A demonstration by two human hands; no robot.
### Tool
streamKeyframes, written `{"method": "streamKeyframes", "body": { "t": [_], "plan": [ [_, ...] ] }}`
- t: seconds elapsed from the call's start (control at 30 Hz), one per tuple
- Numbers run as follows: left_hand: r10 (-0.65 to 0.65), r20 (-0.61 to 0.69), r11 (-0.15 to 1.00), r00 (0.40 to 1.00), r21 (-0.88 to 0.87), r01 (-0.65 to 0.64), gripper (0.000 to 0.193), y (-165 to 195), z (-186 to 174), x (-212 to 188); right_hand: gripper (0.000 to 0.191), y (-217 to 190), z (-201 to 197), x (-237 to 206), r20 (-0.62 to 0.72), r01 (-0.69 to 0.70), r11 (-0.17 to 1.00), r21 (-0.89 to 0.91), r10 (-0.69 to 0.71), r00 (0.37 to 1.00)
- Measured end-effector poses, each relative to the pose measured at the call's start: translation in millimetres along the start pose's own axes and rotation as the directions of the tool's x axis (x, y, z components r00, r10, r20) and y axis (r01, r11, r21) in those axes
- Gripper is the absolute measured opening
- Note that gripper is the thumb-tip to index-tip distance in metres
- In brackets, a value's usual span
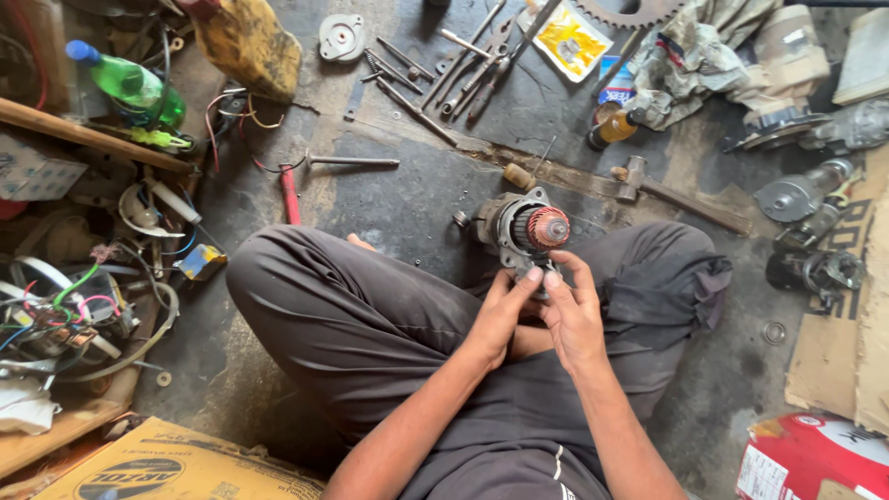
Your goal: The person sits on the workshop floor assembling a starter motor. They insert the armature into the drive housing, apply grease from a sachet to the shaft, fit the brush end cap over the armature, press components together by hand, and finally tighten the assembly using a T-handle wrench.
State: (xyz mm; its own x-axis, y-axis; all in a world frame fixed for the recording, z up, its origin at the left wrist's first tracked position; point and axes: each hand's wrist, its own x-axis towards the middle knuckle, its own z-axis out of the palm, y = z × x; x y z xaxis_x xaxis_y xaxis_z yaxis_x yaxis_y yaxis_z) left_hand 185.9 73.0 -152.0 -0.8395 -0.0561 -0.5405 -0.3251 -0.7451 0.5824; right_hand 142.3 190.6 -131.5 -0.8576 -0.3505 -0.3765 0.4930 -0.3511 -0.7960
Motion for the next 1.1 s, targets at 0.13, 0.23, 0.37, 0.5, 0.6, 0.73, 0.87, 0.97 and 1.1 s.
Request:
{"method": "streamKeyframes", "body": {
  "t": [0.13,0.23,0.37,0.5,0.6,0.73,0.87,0.97,1.1],
  "plan": [
    [-0.026,0.035,0.998,0.999,0.066,0.023,0.061,5,-3,-8,0.031,9,-3,2,-0.025,0.060,0.995,0.078,-0.058,0.998],
    [-0.088,-0.048,0.987,0.995,0.132,0.094,0.063,17,-12,-11,0.037,12,0,3,-0.034,0.098,0.994,-0.047,-0.100,0.994],
    [0.056,-0.125,0.958,0.991,0.287,-0.018,0.067,52,-42,1,0.034,5,6,3,-0.042,0.057,0.991,-0.120,-0.062,0.997],
    [0.340,-0.084,0.803,0.937,0.544,-0.243,0.067,123,-87,57,0.035,-6,7,2,-0.034,-0.044,0.997,-0.059,0.042,0.999],
    [0.611,0.098,0.401,0.785,0.817,-0.415,0.039,184,-114,115,0.035,-10,6,1,-0.012,-0.048,0.998,-0.051,0.047,0.999],
    [0.728,0.054,0.111,0.684,0.975,-0.195,0.023,249,-132,191,0.033,-4,5,-1,-0.064,-0.019,0.993,-0.114,0.012,0.998],
    [0.837,-0.073,0.075,0.542,0.997,0.018,0.021,263,-138,230,0.037,-1,7,-6,-0.092,-0.050,0.989,-0.142,0.037,0.995],
    [0.873,-0.162,0.100,0.459,0.983,0.156,0.027,255,-136,243,0.039,-5,7,-11,-0.086,-0.097,0.986,-0.135,0.086,0.993],
    [0.868,-0.212,0.127,0.450,0.969,0.212,0.031,255,-135,245,0.038,-11,5,-15,-0.029,-0.111,0.986,-0.125,0.108,0.994]
  ]
}}
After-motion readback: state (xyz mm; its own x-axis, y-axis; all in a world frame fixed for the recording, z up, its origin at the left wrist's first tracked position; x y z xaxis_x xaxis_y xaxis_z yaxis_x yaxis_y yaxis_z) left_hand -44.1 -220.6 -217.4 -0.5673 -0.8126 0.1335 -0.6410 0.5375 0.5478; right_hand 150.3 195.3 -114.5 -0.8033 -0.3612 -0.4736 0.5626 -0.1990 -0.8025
